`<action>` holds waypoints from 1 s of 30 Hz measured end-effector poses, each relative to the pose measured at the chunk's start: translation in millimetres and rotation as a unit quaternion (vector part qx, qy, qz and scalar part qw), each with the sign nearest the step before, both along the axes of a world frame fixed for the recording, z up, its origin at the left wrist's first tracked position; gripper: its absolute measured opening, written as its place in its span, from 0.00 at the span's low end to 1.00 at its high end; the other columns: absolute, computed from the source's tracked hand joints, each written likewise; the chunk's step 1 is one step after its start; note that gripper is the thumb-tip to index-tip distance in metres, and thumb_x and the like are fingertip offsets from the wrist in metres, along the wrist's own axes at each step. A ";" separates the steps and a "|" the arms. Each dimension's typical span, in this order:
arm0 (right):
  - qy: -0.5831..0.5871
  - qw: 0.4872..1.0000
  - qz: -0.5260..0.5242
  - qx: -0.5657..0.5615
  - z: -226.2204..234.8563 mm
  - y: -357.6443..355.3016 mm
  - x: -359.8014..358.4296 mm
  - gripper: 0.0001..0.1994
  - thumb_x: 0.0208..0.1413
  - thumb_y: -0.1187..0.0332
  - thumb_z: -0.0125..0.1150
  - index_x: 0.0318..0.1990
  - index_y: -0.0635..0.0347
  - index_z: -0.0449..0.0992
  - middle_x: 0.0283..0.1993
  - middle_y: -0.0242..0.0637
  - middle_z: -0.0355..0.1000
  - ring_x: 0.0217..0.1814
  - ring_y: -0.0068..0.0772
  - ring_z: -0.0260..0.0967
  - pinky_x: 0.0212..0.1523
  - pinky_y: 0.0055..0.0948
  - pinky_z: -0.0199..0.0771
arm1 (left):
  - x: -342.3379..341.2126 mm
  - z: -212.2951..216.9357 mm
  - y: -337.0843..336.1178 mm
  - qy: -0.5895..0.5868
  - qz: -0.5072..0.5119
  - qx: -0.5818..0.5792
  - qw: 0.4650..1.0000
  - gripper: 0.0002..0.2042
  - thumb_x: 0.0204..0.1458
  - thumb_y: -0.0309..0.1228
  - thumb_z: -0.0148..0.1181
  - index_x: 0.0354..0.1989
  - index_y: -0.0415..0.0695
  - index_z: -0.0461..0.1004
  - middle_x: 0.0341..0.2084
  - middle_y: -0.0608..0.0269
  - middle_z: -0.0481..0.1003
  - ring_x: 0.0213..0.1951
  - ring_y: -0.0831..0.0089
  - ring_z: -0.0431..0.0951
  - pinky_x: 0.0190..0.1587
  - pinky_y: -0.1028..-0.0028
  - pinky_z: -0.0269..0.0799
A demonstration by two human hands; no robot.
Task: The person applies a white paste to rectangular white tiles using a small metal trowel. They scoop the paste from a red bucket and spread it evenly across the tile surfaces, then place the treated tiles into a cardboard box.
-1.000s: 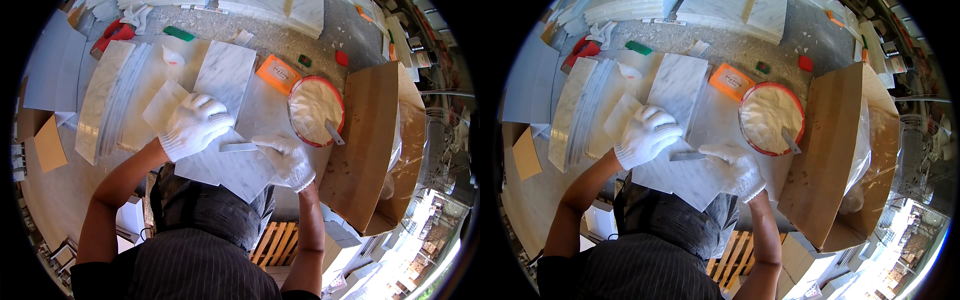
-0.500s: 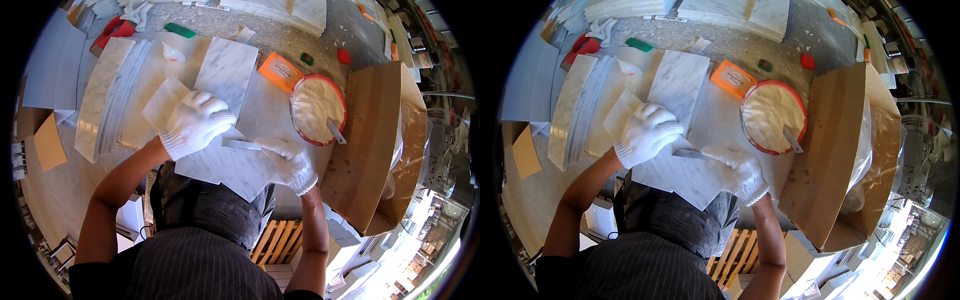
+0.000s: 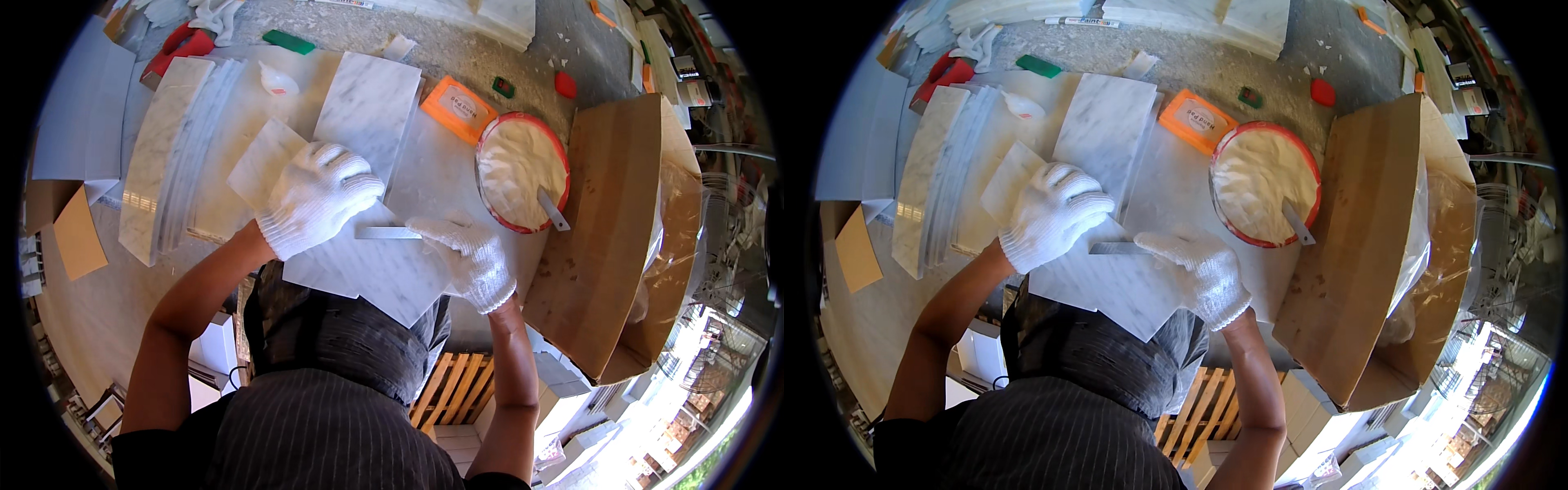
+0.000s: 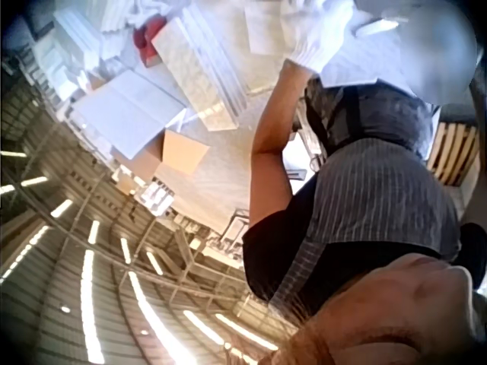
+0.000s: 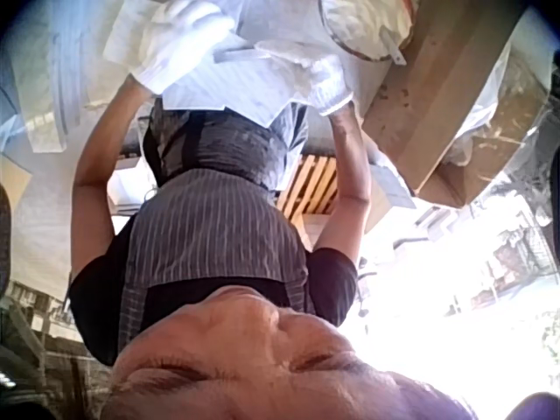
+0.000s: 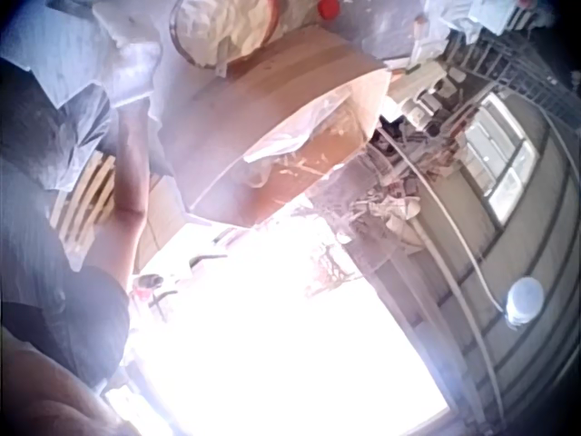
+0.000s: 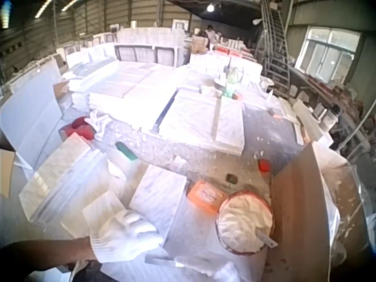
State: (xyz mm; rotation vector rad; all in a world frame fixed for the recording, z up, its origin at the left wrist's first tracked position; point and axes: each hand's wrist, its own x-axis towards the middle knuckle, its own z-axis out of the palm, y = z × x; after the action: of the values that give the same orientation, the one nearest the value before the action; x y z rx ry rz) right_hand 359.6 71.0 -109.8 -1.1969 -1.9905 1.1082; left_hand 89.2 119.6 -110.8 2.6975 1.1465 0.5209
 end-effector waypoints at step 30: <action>0.043 0.997 0.003 -0.071 -0.8 -11.5 10.5 0.17 0.49 0.81 0.65 0.48 0.56 0.83 0.35 0.39 0.76 0.35 0.38 0.74 0.40 0.30 0.74 | 3.3 -0.2 0.0 -0.005 0.011 0.023 1.000 0.05 0.53 0.37 0.60 0.36 0.55 0.79 0.36 0.70 0.76 0.41 0.66 0.74 0.46 0.64 0.71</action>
State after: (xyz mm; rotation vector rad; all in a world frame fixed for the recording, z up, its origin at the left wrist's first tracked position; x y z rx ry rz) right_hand 370.1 59.5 -110.6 -1.1946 -1.8772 1.3014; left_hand 92.6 119.7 -111.0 2.7199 1.1784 0.5689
